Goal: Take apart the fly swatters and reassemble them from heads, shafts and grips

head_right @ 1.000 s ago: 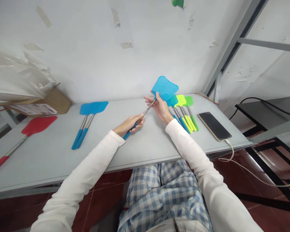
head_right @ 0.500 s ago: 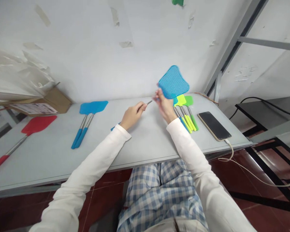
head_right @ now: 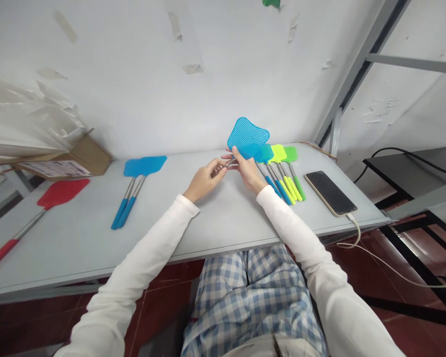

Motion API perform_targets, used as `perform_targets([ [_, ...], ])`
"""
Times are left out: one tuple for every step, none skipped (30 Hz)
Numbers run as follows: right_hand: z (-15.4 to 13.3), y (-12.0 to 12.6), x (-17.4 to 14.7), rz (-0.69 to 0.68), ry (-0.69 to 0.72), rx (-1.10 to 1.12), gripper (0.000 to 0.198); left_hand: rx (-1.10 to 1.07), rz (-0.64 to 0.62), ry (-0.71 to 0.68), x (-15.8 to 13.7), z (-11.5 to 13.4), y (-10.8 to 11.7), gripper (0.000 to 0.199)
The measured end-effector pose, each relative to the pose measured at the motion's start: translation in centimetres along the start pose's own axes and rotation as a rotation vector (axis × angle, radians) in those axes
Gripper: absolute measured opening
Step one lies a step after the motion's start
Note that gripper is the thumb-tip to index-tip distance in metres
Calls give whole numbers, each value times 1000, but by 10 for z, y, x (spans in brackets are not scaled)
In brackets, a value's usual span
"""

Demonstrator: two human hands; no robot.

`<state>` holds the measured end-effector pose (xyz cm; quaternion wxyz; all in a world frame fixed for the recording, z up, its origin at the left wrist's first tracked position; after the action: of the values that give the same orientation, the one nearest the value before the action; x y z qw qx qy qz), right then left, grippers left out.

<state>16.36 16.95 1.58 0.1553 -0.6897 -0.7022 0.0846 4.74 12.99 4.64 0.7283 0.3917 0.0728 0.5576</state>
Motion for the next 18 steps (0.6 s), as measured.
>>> perform_targets([
  [5, 2, 1, 10, -31, -35, 37, 1, 3, 1, 0, -1, 0, 20],
  [12, 5, 1, 13, -75, -81, 34, 8, 4, 3, -1, -1, 1, 21],
  [21, 7, 1, 3, -134, -131, 33, 19, 4, 5, -2, -2, 2, 23],
  [30, 8, 0, -17, -201, -182, 32, 33, 3, 6, -2, -3, 2, 24],
  [39, 9, -3, -40, -266, -228, 31, 49, 0, 8, -2, -4, 3, 25],
  [46, 10, -5, -60, -322, -265, 30, 65, -3, 12, -3, -6, 3, 26],
  [51, 11, -7, -74, -363, -290, 30, 81, -9, 17, -3, -8, 3, 27],
  [54, 13, -9, -79, -389, -306, 30, 96, -16, 23, -3, -10, 3, 28],
  [55, 13, -10, -80, -402, -311, 30, 111, -22, 31, -3, -12, 3, 29],
  [56, 14, -11, -79, -404, -305, 32, 125, -25, 38, -3, -13, 3, 30],
  [55, 13, -11, -77, -395, -288, 35, 138, -26, 42, -4, -15, 3, 31],
  [54, 12, -10, -78, -377, -263, 39, 150, -24, 45, -4, -15, 4, 32],
  [51, 12, -8, -76, -345, -235, 42, 160, -19, 45, -5, -14, 5, 32],
  [48, 11, -5, -67, -302, -205, 45, 169, -13, 45, -6, -13, 5, 33],
  [45, 11, -2, -53, -251, -177, 47, 178, -6, 43, -8, -11, 6, 33],
  [41, 12, 1, -32, -198, -155, 48, 186, 2, 43, -9, -8, 7, 32],
  [37, 13, 3, -14, -150, -140, 48, 192, 11, 44, -10, -5, 7, 32],
  [33, 13, 5, 3, -109, -129, 48, 199, 23, 48, -12, -3, 8, 31],
])
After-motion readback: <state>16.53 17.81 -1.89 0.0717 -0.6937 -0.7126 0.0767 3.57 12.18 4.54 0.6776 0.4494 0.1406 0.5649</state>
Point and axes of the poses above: each hand's wrist, its own x-axis towards the middle knuckle, its own y-axis out of the back of the hand, z = x × y, the point moved 10 cm from there along x, towards the middle knuckle
